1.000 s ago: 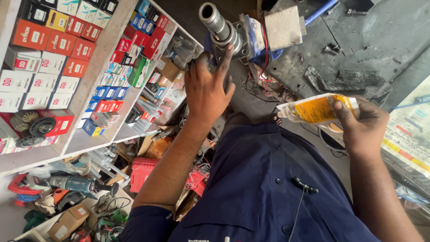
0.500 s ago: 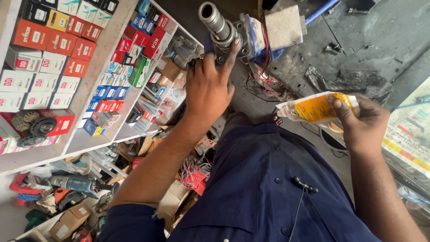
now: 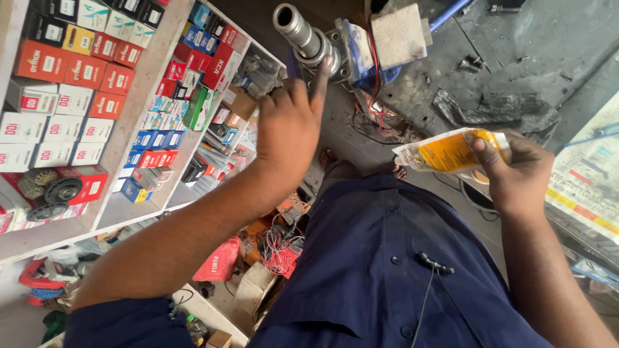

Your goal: The person wipes their hands with a rag, picks up a metal cylindrical component from the workbench, and applies grease to it from a tin using a yellow sachet. They spread the grease over the part, handle small fittings on a newspaper-covered bench, and continue wiping and coating the component.

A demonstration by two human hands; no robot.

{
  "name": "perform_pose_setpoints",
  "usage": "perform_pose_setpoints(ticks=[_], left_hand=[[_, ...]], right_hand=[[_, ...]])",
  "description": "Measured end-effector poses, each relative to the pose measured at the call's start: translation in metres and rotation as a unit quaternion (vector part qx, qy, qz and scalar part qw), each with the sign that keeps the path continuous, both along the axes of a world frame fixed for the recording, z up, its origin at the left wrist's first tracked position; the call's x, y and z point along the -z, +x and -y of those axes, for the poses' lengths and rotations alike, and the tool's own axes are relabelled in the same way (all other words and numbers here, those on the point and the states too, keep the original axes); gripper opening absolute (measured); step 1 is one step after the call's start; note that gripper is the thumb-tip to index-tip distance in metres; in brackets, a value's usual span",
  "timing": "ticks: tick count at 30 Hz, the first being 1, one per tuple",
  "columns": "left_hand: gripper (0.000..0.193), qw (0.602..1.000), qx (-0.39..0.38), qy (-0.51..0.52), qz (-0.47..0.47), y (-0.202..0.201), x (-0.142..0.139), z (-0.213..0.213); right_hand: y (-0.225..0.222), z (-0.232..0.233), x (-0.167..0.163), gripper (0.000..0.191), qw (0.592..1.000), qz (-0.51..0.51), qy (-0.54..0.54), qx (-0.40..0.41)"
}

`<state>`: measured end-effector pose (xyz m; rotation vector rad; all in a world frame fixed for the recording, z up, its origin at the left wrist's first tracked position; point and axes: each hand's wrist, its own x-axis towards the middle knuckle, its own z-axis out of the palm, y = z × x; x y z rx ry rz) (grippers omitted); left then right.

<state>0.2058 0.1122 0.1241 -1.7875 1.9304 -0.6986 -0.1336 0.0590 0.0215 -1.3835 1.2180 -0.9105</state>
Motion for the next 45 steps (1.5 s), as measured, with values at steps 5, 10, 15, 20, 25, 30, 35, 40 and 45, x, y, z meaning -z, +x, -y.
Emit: perform_pose_setpoints(ticks=[5,10,15,20,25,30,35,40,45], left_hand=[[0.075,0.998,0.019,0.051,0.028,-0.014,-0.001,0.002],[0.08,0.989,-0.039,0.058,0.132,0.01,-0.003,0.008],[0.083,0.987,-0.065,0.05,0.135,0.024,-0.002,0.0],[0.081,0.996,-0.005,0.07,0.052,0.019,-0.014,-0.005],[0.079,0.978,-0.072,0.15,-0.125,-0.001,-0.028,-0.002],[0.058,0.855,0.069,0.098,-0.504,-0.044,-0.033,-0.016],[0.047,0.706,0.099,0.047,-0.699,-0.078,-0.025,-0.018],[0.044,0.646,0.08,0.059,-0.757,-0.086,-0.017,-0.018],[0.045,0.651,0.08,0.058,-0.753,-0.082,-0.013,-0.02]], right_hand=[[-0.001,-0.001,0.002,0.024,1.0,0.004,0.0,0.005],[-0.008,-0.004,0.011,0.024,0.999,-0.049,0.002,0.014],[-0.016,-0.002,0.013,0.025,1.0,-0.014,0.004,0.019],[-0.01,0.0,0.006,0.022,1.0,-0.021,0.011,0.014],[-0.003,0.002,-0.005,0.017,0.999,0.0,-0.013,-0.043],[0.004,0.002,-0.018,0.017,0.991,0.062,-0.041,-0.108],[0.013,-0.002,-0.031,0.015,0.978,0.085,-0.099,-0.16],[0.024,-0.003,-0.039,0.011,0.974,0.097,-0.104,-0.175],[0.034,-0.002,-0.044,0.01,0.975,0.073,-0.1,-0.184]])
